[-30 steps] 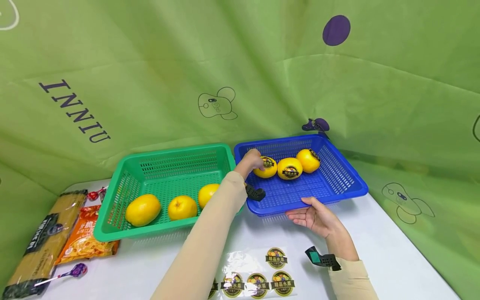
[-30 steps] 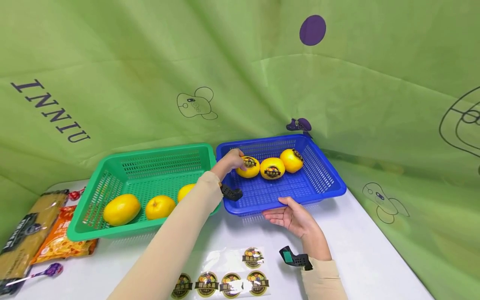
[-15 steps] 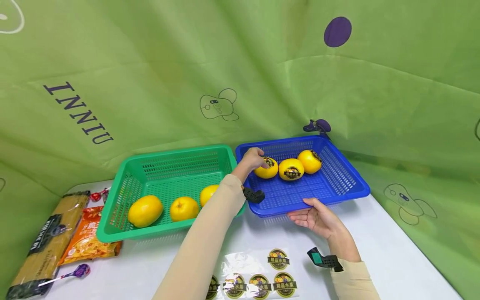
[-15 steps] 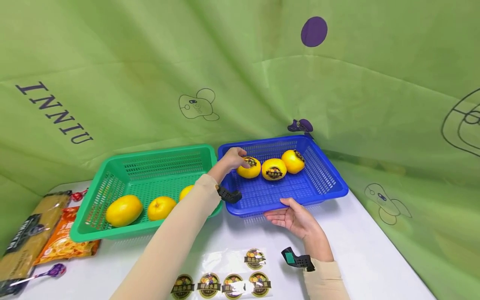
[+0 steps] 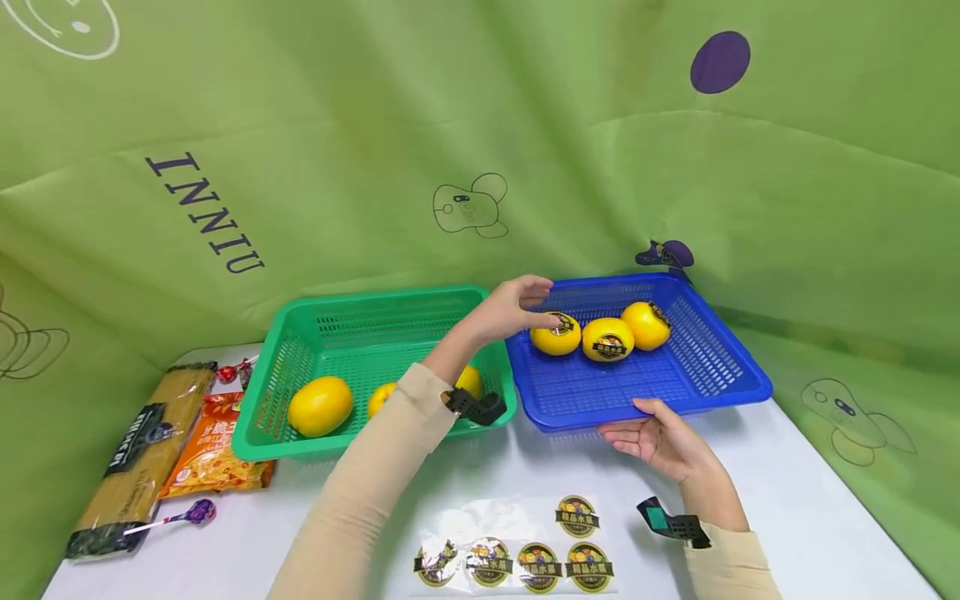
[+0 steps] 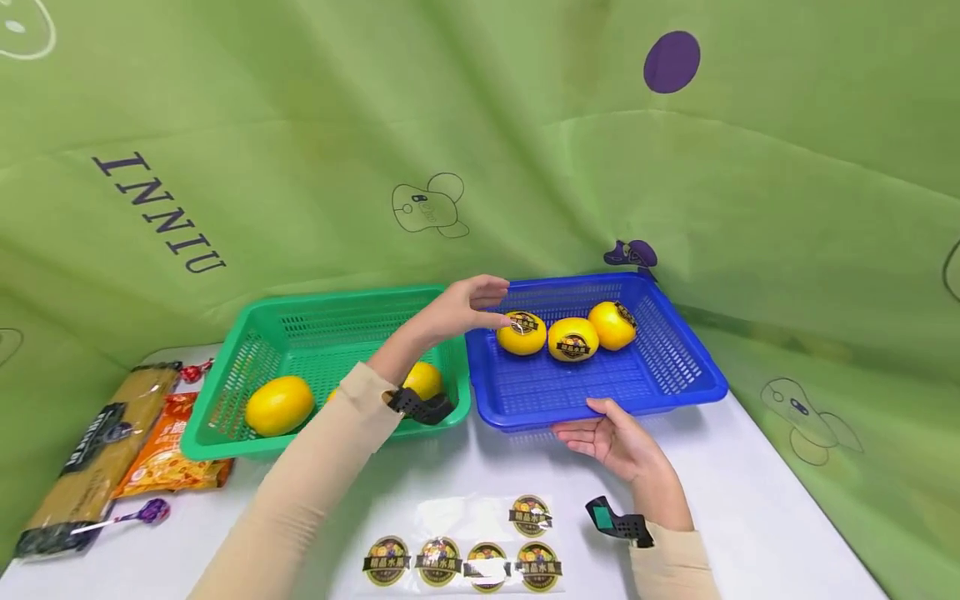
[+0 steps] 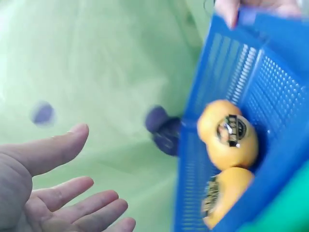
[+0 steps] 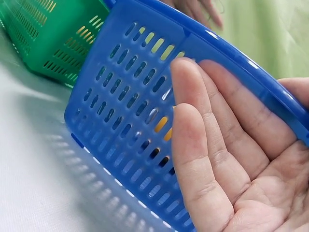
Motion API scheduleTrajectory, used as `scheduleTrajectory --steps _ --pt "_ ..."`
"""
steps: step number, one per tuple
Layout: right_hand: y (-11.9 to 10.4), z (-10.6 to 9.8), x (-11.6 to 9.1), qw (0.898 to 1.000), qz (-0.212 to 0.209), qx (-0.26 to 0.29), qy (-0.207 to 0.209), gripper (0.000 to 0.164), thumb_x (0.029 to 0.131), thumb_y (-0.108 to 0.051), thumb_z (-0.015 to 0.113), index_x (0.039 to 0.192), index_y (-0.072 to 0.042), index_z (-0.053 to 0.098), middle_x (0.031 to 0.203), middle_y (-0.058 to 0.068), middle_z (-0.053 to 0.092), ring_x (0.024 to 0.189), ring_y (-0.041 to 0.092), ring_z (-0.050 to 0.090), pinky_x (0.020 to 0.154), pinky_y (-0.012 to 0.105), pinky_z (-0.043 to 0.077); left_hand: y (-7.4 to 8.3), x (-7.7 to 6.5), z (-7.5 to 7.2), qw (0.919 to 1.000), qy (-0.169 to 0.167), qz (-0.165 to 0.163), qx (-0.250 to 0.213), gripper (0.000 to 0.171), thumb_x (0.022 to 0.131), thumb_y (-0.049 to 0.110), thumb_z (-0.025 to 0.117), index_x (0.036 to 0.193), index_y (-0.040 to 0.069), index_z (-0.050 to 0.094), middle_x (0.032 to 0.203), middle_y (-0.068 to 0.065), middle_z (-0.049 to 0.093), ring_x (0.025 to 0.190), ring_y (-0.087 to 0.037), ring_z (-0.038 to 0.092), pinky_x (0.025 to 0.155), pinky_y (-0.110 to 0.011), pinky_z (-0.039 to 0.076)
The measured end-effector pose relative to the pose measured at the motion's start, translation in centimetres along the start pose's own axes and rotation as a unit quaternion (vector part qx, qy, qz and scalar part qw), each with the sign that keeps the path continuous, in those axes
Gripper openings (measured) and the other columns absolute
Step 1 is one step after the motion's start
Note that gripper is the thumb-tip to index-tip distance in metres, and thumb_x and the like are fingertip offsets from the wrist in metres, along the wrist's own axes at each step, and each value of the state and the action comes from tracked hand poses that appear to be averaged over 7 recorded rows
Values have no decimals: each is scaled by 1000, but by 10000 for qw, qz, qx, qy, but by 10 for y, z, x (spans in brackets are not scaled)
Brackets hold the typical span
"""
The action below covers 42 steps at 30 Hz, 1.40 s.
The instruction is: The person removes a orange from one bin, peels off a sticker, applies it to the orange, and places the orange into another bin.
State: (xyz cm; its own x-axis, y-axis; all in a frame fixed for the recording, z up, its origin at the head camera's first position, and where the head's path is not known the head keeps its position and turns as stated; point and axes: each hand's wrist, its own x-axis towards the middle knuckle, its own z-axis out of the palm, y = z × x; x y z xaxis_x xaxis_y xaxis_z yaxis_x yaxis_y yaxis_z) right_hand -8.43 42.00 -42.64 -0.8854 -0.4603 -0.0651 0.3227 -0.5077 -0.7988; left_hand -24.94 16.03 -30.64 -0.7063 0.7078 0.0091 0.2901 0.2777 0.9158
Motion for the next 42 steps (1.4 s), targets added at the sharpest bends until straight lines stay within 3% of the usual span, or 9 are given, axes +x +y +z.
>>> scheduleTrajectory --steps 4,8,15,19,24,28,35,38,42 --pt "4 -2 2 9992 27 182 -343 56 104 -18 7 113 -1 60 112 23 66 106 29 65 96 35 51 -4 -72 -8 9983 7 573 49 59 89 21 67 140 8 41 145 -7 45 134 -19 42 112 -32 35" --pt "4 -8 1 9965 64 392 -738 61 103 -20 3 116 2 58 117 26 63 111 31 62 99 35 49 -31 -147 -7 9928 -225 880 -787 52 92 16 62 138 3 42 140 -14 49 130 -27 46 107 -31 41" --pt "-7 -17 -1 9888 253 770 -1257 68 102 -23 -4 117 7 56 125 28 58 119 33 56 104 36 44 -102 -231 -5 9688 -657 16 -2390 48 96 12 54 136 -9 39 136 -29 48 125 -37 50 103 -37 45" --pt "-10 -18 -3 9831 370 1119 -1403 72 101 -26 -6 118 8 55 127 28 56 122 33 54 107 36 42 -128 -246 -14 9392 -393 -307 -3397 51 97 7 49 137 -18 31 138 -37 39 123 -31 53 105 -38 43" --pt "-7 -15 -4 9762 539 1399 -1566 79 99 -33 -9 126 11 51 132 28 52 126 33 50 110 37 37 -140 -250 -26 8769 -226 -390 -4785 60 100 16 47 139 -20 21 142 -35 34 127 -31 50 108 -38 39" --pt "4 0 -9 9751 699 283 -2087 76 98 -27 -14 137 12 39 140 27 44 131 33 43 112 39 33 -143 -257 -26 8429 29 -474 -5359 58 100 24 47 138 -16 30 137 -29 46 125 -31 52 108 -40 37" --pt "-14 66 8 9252 -361 -2146 -3110 49 97 8 0 136 23 24 141 32 38 131 35 42 110 36 37 -143 -262 -19 8363 382 -525 -5444 40 100 23 48 124 -9 48 131 -28 53 121 -30 56 107 -40 40" --pt "-36 107 49 8970 -903 -2780 -3315 45 95 15 9 135 23 27 141 29 41 130 33 45 108 35 39 -141 -258 -20 8355 462 -498 -5453 42 99 23 49 126 -10 46 133 -30 50 123 -32 54 109 -42 37" --pt "-51 164 122 8789 -1092 -3605 -2928 40 97 12 25 135 15 37 138 19 51 127 25 50 106 31 42 -141 -251 -22 8335 480 -444 -5486 40 99 22 50 123 -10 47 134 -32 47 124 -34 52 109 -42 37"
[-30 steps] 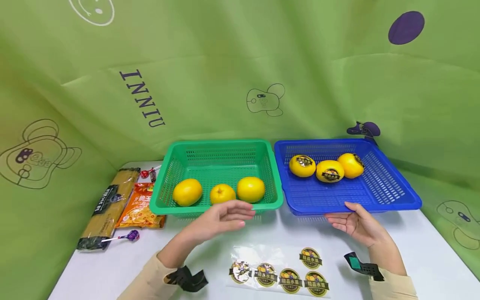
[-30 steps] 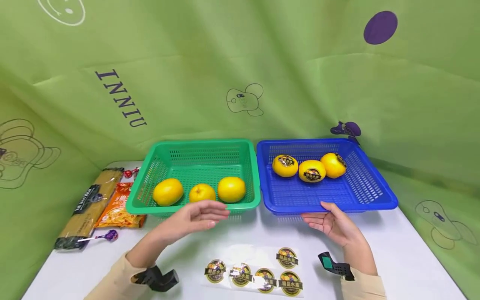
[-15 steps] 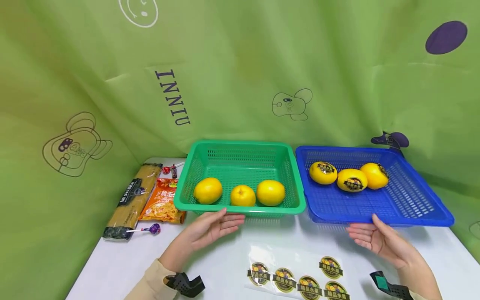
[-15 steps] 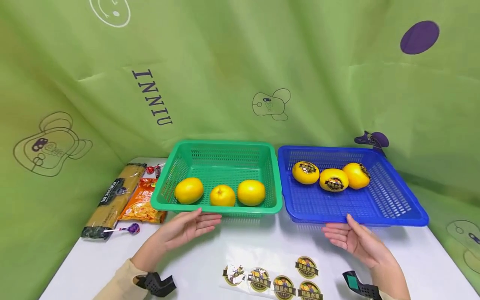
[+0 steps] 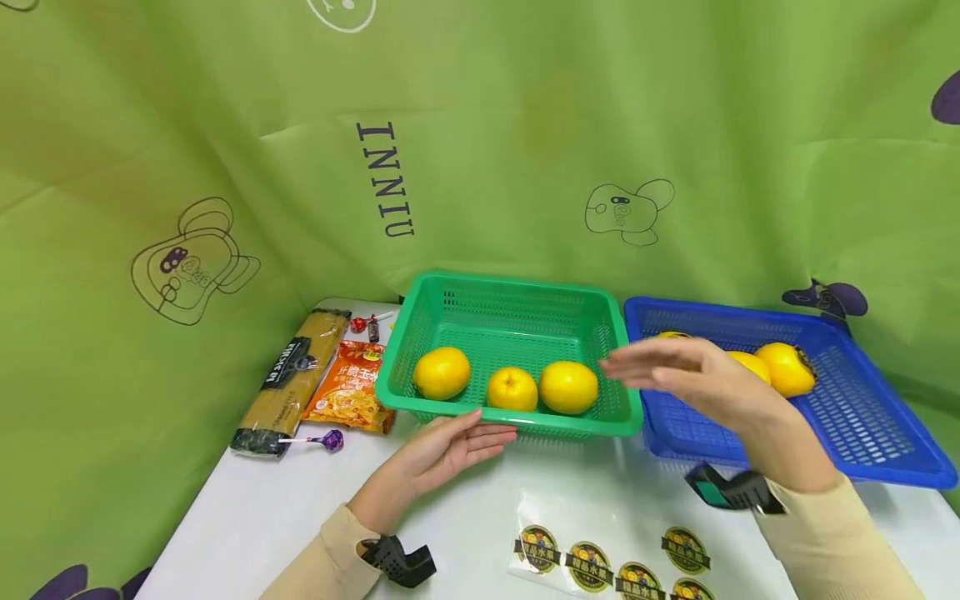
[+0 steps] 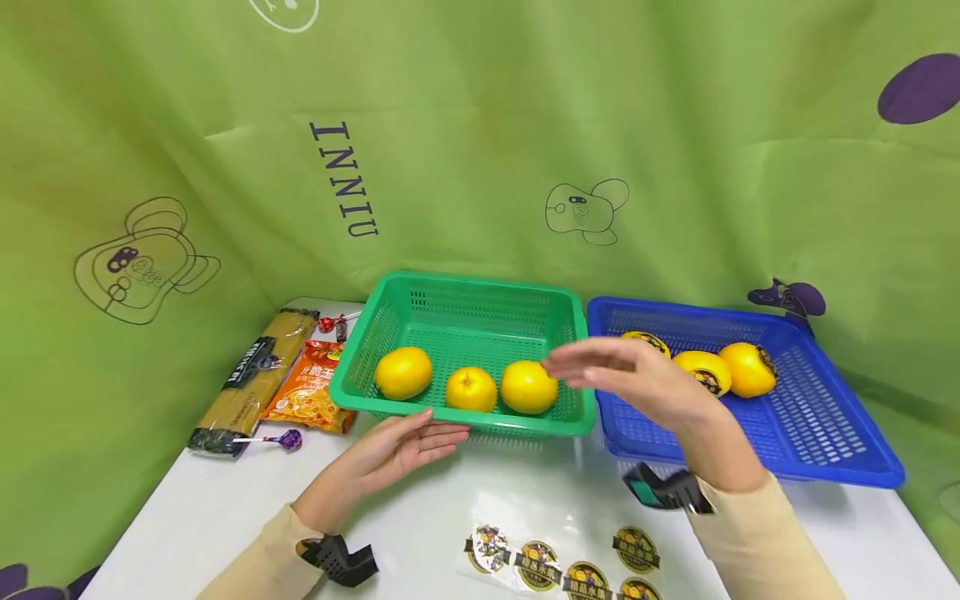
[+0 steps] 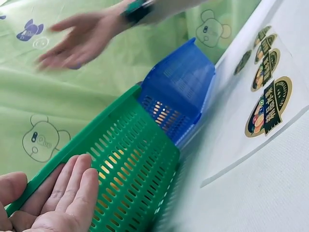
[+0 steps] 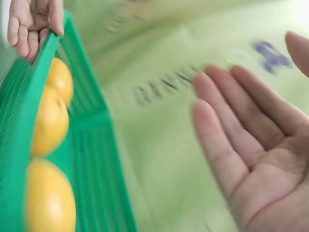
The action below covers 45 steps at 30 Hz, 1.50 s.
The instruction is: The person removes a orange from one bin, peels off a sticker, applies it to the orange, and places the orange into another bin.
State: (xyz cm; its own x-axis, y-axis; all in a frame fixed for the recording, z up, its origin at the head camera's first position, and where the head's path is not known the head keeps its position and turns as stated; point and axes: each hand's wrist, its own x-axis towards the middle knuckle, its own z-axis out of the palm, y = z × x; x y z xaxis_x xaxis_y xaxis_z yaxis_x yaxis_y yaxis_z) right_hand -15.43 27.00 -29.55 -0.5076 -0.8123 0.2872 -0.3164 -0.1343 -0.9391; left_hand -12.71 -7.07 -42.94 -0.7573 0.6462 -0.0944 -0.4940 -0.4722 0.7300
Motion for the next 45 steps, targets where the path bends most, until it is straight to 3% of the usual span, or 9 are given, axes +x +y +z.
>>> scheduleTrajectory --steps 5,10,13,17,23,28,32,37,45 --pt "18 -7 100 9869 1440 -540 486 40 99 -14 49 137 -1 46 139 10 52 129 19 48 112 36 36 -5 11 3 9998 -202 13 -59 36 100 21 48 121 -9 50 135 -32 46 124 -33 52 107 -41 39" --pt "69 -12 155 9674 2366 -904 -95 51 95 -26 57 141 -9 44 144 7 46 133 24 43 114 45 31 -17 16 8 9995 -259 -59 -192 47 100 21 49 130 -14 41 135 -33 45 124 -32 53 106 -41 40" --pt "97 -13 164 9545 2775 -961 -519 56 94 -25 60 143 -10 40 148 7 41 136 27 39 115 45 30 -24 18 12 9993 -300 -138 -184 53 100 21 48 134 -18 34 136 -34 43 125 -33 50 106 -41 40" --pt "121 -8 166 9336 3320 -829 -1060 69 91 -17 63 149 -7 28 156 11 25 143 31 23 118 47 22 -30 19 18 9989 -338 -273 -167 44 100 20 47 128 -14 42 136 -36 40 129 -36 46 107 -41 40" --pt "131 4 167 9021 3825 -1412 -1412 83 85 -15 70 152 -14 21 159 5 18 146 28 13 119 46 16 -33 21 22 9987 -339 -353 -124 50 100 20 47 132 -17 35 136 -36 40 129 -37 45 108 -42 39" --pt "134 17 174 8877 3866 -2015 -1483 78 85 -17 70 150 -23 27 158 5 20 145 27 15 119 49 15 -32 19 19 9989 -251 -359 -147 51 99 19 49 132 -17 36 135 -36 42 129 -38 44 108 -43 38" --pt "140 22 181 8881 3786 -2207 -1387 75 82 -16 74 146 -25 36 152 5 32 140 26 27 116 49 24 -29 17 16 9992 -208 -316 -116 51 100 19 47 133 -18 34 134 -36 44 131 -41 40 108 -43 39" --pt "138 20 187 9000 3592 -2187 -1151 73 76 -18 80 139 -23 44 138 4 44 121 24 46 105 42 41 -25 14 10 9995 -213 -244 -70 57 101 20 45 135 -21 27 133 -35 45 130 -40 42 107 -42 39" --pt "68 11 188 9411 2642 -2093 -272 73 75 -22 80 138 -26 44 139 0 42 112 26 51 92 38 50 -2 1 -1 10000 -47 -20 -25 55 100 22 48 134 -19 31 135 -33 45 124 -32 52 107 -41 40"
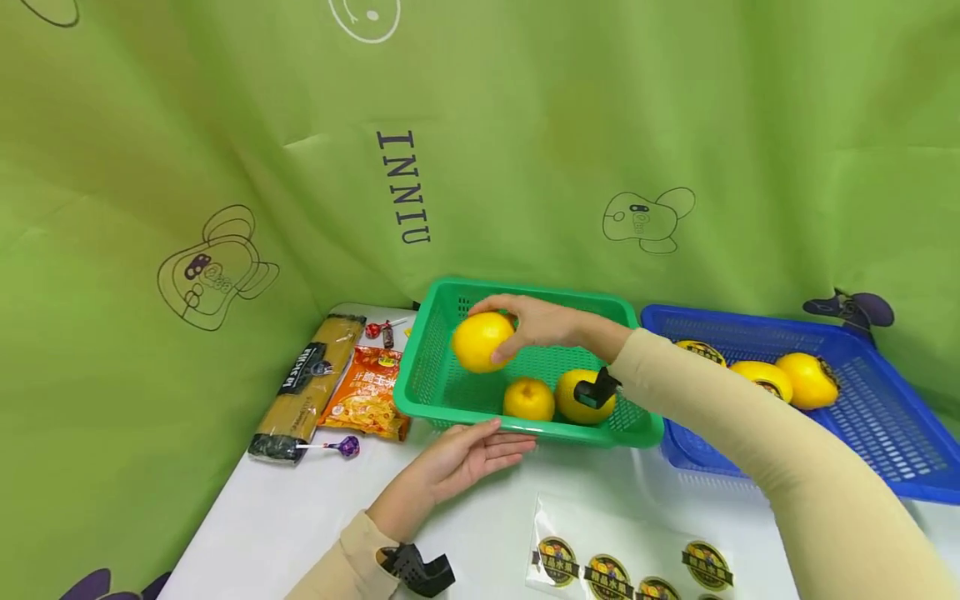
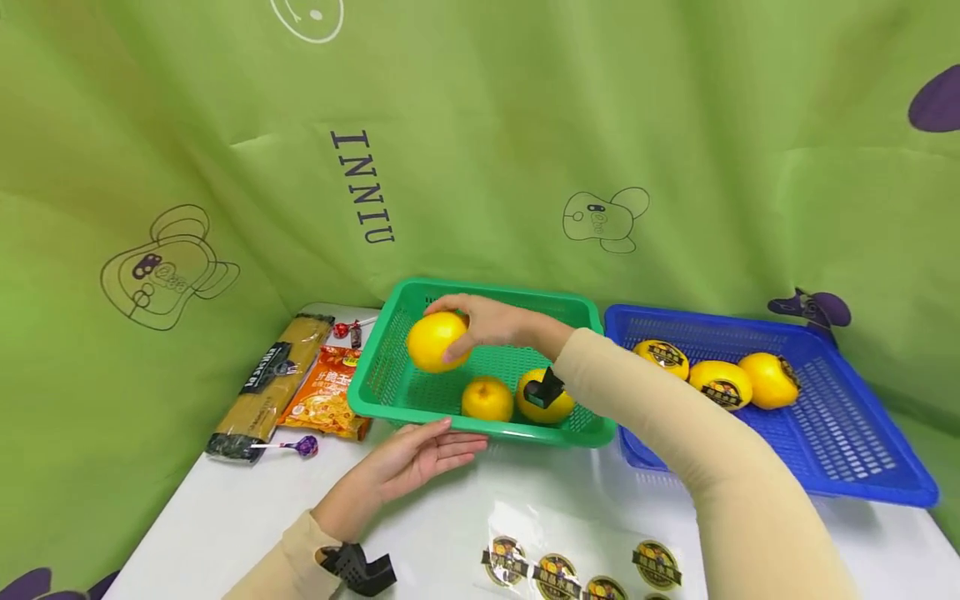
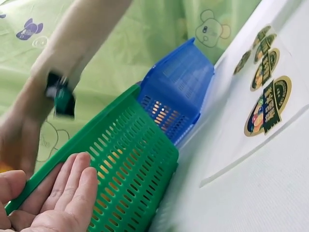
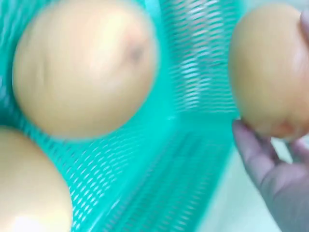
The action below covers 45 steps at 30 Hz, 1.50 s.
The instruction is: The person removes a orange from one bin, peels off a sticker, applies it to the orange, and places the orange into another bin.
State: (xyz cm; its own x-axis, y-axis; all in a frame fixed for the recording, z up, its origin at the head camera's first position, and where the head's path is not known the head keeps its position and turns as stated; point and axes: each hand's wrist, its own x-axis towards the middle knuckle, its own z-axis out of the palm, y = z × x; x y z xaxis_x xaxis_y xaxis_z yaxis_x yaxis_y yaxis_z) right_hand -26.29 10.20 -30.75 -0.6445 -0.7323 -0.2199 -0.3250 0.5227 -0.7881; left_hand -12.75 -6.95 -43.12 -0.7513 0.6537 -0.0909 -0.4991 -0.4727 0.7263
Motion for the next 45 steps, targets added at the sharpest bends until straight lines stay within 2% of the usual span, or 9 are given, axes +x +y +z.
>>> scheduleTrajectory --steps 5,10,15,22,27,34,39,43,45 --pt "-13 7 -79 9905 -524 287 1239 76 75 -21 81 140 -24 41 136 2 47 112 24 54 94 41 50 2 0 0 10000 -57 -6 34 43 101 22 47 127 -12 40 137 -32 44 125 -32 51 109 -42 37" --pt "13 52 -160 9640 -1140 1011 2177 74 75 -2 76 140 -8 39 136 6 48 113 18 55 94 31 51 3 1 0 9998 -153 40 108 60 102 22 43 140 -18 20 137 -31 43 123 -29 54 107 -39 39" --pt "59 116 -204 9425 -619 2064 2556 72 77 3 71 139 3 36 134 10 49 109 17 59 90 27 53 3 2 0 9998 -173 1 30 62 102 23 43 138 -21 18 134 -29 49 120 -27 57 107 -38 40" --pt "104 144 -181 9304 810 2278 2755 77 76 -13 77 140 0 36 141 23 41 119 36 51 96 36 48 8 2 -5 9999 -71 111 13 58 101 21 44 136 -21 25 133 -31 48 120 -29 56 107 -39 40" --pt "119 147 -169 9335 939 1938 2869 83 77 -17 77 143 3 30 144 24 39 127 38 45 107 43 39 6 2 -4 9997 -208 33 89 62 102 25 43 138 -21 22 137 -32 43 124 -31 53 108 -39 38" --pt "123 149 -166 9252 770 2096 3068 82 81 -16 73 144 7 27 140 27 42 125 36 48 103 28 44 -2 4 8 9965 -525 -241 603 61 102 26 43 137 -21 27 138 -31 43 124 -28 53 108 -39 38" --pt "123 152 -165 9267 697 2154 3000 82 84 -17 72 144 9 22 143 29 37 128 38 45 107 33 40 -19 1 30 9685 -1151 -633 2113 48 100 18 48 131 -17 42 133 -34 47 122 -36 53 106 -42 40" --pt "123 151 -166 9273 693 2243 2914 83 84 -17 72 146 7 21 147 27 33 132 37 41 109 36 37 -34 -3 52 9221 -1474 -526 3538 37 98 15 51 125 -11 55 124 -30 57 114 -39 58 96 -30 51" --pt "123 150 -167 9278 722 2311 2840 85 84 -18 72 146 7 21 149 27 30 134 37 39 110 37 36 -40 -5 63 9019 -1479 -466 4031 35 97 15 53 122 -8 58 120 -26 62 109 -29 63 90 -21 52"
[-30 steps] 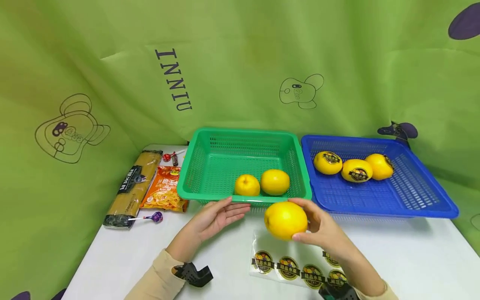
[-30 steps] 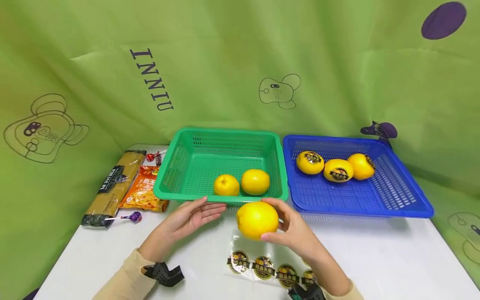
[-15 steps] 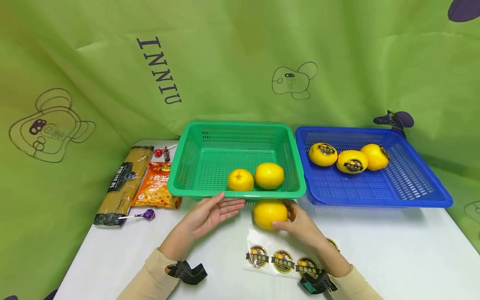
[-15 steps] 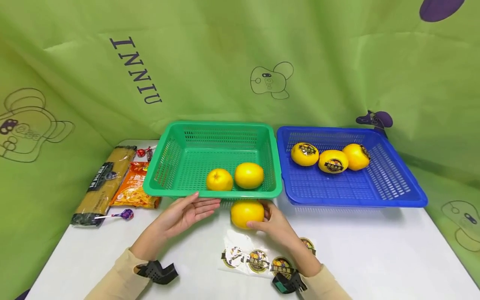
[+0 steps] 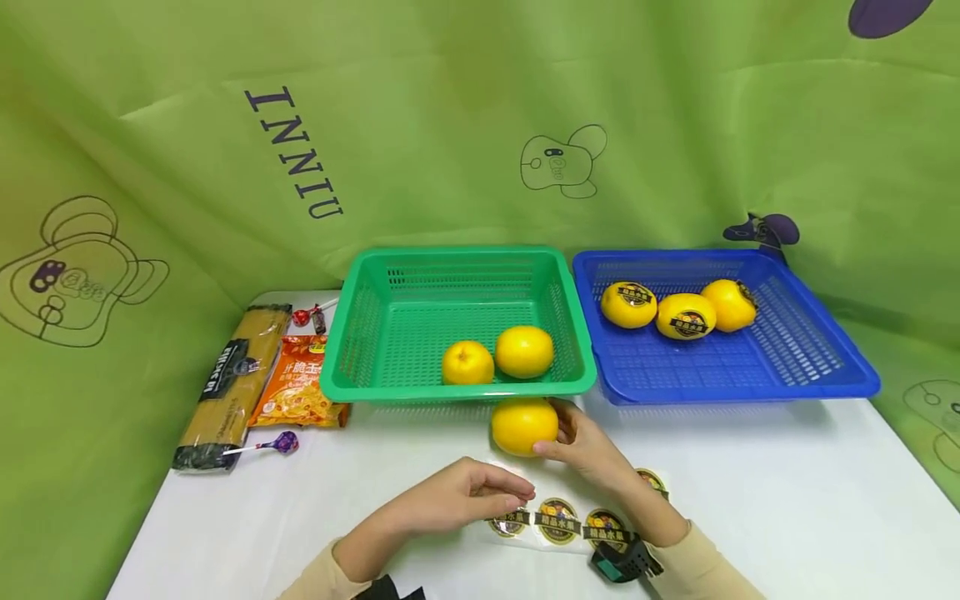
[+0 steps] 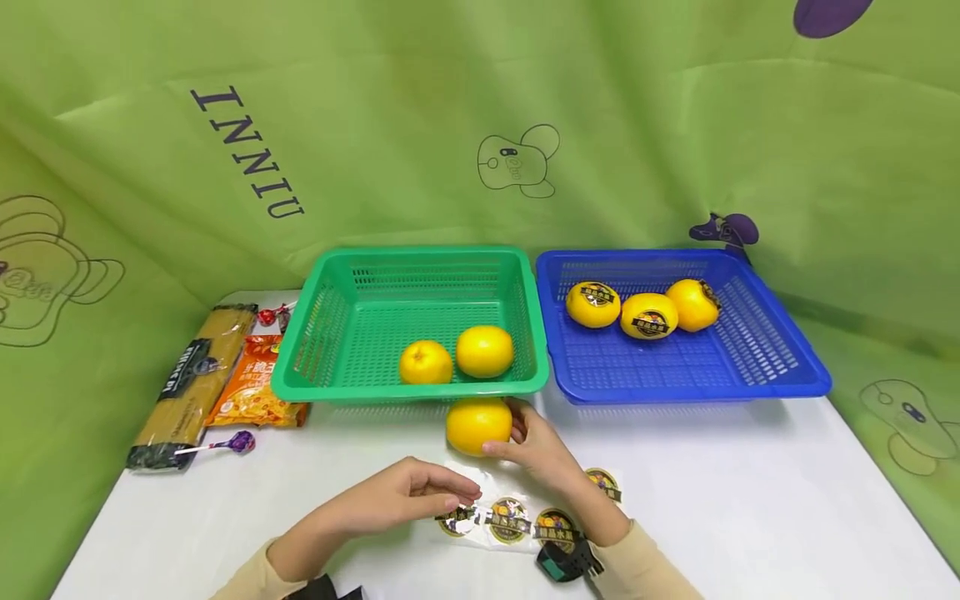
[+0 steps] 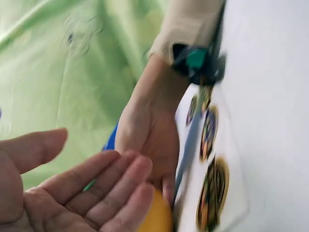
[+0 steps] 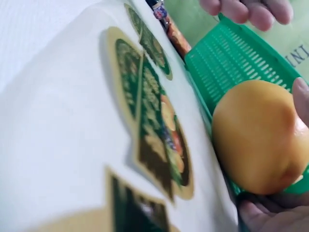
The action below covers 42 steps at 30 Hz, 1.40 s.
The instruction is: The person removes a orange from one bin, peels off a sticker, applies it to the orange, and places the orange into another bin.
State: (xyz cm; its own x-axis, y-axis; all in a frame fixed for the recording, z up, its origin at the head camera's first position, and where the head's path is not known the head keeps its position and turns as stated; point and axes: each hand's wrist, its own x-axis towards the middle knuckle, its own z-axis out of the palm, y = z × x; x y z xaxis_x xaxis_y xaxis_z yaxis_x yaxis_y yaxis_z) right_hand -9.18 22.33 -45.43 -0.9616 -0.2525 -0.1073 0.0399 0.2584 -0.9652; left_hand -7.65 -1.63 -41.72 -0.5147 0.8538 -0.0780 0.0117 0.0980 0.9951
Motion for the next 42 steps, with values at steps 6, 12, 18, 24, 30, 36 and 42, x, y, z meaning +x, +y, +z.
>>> scheduleTrajectory --steps 6,12,18,24,30,36,42 --pt "-3 -14 -4 9998 -46 -39 -206 80 85 -17 72 144 8 25 147 28 33 134 39 38 111 41 34 8 17 26 9892 101 262 1439 31 96 20 57 118 0 64 114 -12 68 99 -4 63 86 -14 50" --pt "-7 -53 -28 9975 -556 -429 72 59 90 -12 64 138 8 36 138 28 45 127 44 44 106 35 41 22 56 42 9183 275 502 3918 35 96 27 56 123 6 61 124 -1 64 115 -7 57 100 -20 45" --pt "8 -85 -70 9927 -360 -766 855 44 92 -10 61 131 5 49 128 28 55 112 23 59 90 13 47 12 100 66 8851 502 45 4627 46 94 30 58 132 3 54 139 -9 52 130 -18 48 109 -27 38" --pt "29 -84 -94 9904 -122 -1077 852 41 88 -12 66 124 5 56 117 22 62 100 6 61 84 18 52 -23 114 78 8643 1009 203 4924 53 91 31 63 133 2 52 143 -9 47 135 -20 41 114 -31 32" --pt "36 -83 -101 9716 -315 -2059 1126 35 83 -14 73 116 -7 65 114 4 61 98 7 59 80 20 54 -40 118 85 8629 1543 828 4740 53 87 32 67 129 1 56 138 -8 53 131 -19 46 112 -28 34" --pt "39 -85 -106 9451 -587 -2901 1387 34 78 -7 75 112 -8 68 108 -1 58 90 7 58 76 20 54 -41 124 92 8674 1627 892 4617 48 86 31 69 125 4 61 138 -6 53 131 -18 46 112 -30 35" --pt "42 -82 -105 9340 -748 -3111 1588 35 75 -2 77 108 -8 69 106 -3 57 88 5 57 74 20 54 -42 123 93 8666 1674 917 4611 46 86 31 68 123 4 62 138 -7 53 131 -17 47 112 -36 34"
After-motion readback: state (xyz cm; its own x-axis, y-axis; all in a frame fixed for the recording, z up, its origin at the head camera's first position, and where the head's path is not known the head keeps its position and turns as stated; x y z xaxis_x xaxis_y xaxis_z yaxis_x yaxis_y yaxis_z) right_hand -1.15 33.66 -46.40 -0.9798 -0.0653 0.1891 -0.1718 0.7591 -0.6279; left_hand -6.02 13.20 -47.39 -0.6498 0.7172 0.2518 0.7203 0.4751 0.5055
